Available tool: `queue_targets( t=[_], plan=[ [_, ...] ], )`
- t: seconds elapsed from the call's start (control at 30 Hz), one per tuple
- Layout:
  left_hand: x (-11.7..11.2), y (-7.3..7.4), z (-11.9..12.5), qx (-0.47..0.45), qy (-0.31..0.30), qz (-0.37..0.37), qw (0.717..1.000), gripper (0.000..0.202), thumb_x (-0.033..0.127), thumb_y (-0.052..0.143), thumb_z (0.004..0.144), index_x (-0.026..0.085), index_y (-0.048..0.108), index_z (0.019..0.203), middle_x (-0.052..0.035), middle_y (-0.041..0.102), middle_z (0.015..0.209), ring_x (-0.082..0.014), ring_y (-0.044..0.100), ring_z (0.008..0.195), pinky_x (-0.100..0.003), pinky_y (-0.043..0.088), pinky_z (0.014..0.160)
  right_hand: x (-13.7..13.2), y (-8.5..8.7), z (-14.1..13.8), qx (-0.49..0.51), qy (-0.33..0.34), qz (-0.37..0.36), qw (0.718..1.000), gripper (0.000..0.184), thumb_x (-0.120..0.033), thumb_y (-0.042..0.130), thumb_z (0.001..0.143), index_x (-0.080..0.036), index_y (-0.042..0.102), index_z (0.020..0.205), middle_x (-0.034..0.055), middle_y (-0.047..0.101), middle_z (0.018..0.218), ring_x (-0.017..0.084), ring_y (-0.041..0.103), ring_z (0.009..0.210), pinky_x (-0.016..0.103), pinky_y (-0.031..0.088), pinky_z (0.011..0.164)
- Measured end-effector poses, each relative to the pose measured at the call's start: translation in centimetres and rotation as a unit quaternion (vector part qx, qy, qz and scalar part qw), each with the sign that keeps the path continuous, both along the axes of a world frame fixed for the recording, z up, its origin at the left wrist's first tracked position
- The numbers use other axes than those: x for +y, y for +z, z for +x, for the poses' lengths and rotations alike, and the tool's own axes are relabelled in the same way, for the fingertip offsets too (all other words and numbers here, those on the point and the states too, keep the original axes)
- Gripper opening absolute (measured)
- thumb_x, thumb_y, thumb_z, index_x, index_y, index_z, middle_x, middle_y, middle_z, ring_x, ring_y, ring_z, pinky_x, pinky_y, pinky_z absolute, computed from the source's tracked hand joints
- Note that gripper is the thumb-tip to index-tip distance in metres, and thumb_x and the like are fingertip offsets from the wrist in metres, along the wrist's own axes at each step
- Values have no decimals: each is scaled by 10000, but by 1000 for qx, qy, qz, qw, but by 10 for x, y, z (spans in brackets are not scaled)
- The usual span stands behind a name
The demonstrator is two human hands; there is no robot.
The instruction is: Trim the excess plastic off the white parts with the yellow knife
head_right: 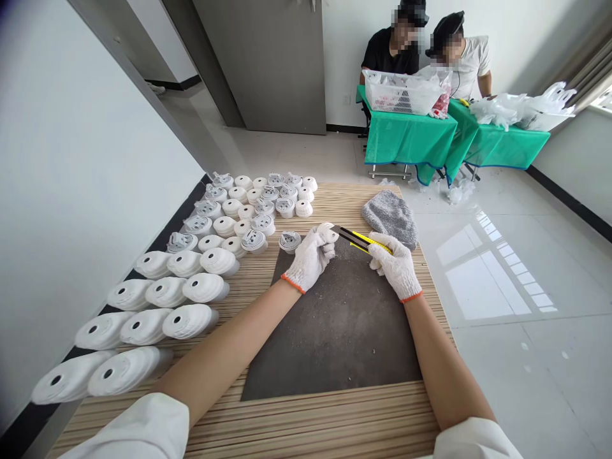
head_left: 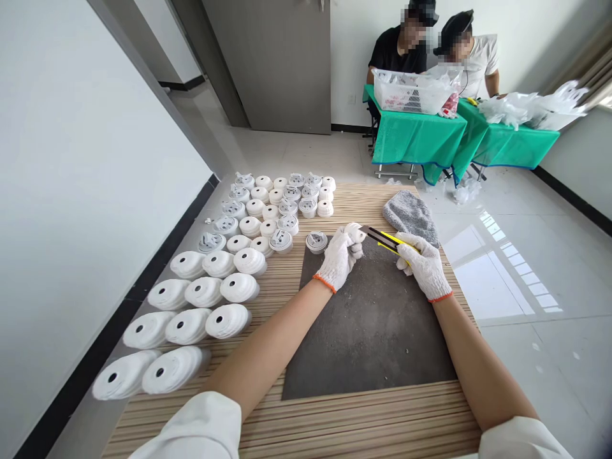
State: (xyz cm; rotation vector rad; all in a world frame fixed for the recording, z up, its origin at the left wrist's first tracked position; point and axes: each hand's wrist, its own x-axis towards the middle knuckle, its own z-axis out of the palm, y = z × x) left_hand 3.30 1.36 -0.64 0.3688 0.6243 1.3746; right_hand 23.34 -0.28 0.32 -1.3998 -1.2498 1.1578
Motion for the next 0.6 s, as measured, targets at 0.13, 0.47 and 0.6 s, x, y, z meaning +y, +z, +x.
queue_targets(
  t=[0.13, 0.47, 0.6],
  plan=[
    [0, 2, -1, -6, -6, -1, 1000, 162, 117, 647, 737, 179, 503, 779, 43, 492, 700, -26, 359, 490, -143, 292, 437, 0, 0, 0, 0, -8, -3, 1000, 581, -502, 760, 782, -153, 704, 1243, -6, 648, 555, 115, 554, 478, 183, 413, 416],
    [0, 1, -1, -19, 8, -14, 1000, 85, 218, 649, 810, 155, 595, 827, 30, 491, 692, -31, 379, 506, -130, 326, 434, -1, 5, -3, -17, -14, -17, 1000, 588, -511, 747, 780, -139, 711, 1234, 2, 649, 553, 116, 557, 475, 184, 411, 416],
    [2, -1, -2, -30, 24, -13, 999, 78, 224, 643, 831, 147, 637, 841, 24, 498, 700, -32, 384, 504, -138, 342, 434, -1, 6, -5, -30, -23, -27, 999, 575, -496, 741, 781, -141, 716, 1233, -5, 636, 535, 114, 548, 463, 181, 402, 409]
  ],
)
